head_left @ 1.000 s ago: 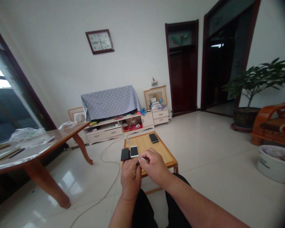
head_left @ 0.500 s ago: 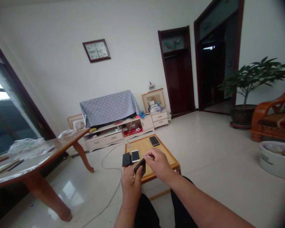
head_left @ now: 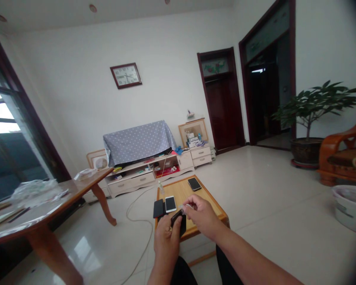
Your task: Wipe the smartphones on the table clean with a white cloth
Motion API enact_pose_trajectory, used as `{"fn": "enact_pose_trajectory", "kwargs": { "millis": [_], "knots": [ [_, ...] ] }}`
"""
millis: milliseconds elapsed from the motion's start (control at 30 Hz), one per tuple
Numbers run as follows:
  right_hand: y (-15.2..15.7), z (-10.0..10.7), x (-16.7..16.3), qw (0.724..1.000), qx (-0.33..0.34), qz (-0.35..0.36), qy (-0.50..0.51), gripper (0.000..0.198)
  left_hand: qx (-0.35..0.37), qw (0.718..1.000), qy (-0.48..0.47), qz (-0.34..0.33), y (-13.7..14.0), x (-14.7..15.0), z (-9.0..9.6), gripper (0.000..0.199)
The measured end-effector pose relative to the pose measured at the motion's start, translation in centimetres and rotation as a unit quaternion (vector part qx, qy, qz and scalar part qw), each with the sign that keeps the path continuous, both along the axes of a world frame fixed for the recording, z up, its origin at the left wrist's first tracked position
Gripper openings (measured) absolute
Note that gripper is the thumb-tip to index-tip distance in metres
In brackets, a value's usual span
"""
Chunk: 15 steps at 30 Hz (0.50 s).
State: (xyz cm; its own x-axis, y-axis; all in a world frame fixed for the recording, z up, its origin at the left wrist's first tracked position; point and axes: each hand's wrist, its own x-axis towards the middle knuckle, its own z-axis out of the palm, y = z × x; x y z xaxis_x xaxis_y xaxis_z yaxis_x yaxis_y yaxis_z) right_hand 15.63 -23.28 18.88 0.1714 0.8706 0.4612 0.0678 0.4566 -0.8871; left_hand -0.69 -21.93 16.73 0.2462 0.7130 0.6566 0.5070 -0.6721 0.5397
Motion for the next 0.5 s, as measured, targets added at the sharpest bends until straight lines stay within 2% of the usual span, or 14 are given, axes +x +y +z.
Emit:
{"fn": "enact_pose_trajectory", "kwargs": {
  "millis": [100,300,500],
  "knots": [
    [-0.29,0.02,-0.25,0.998,-0.014,0.063,0.007,0.012,-0.004,1.000,0.015,0.001,-0.34,0.56,0.35,0.022],
    [0.12,0.07,0.06,0.999,-0.024,-0.010,-0.037,0.009,0.015,0.999,0.038,-0.005,-0.53,0.67,0.32,0.024],
    [-0.32,0.93,-0.11,0.995,-0.011,0.004,-0.101,0.009,0.037,0.998,0.054,0.009,-0.56,0.54,0.12,0.022]
  ]
}}
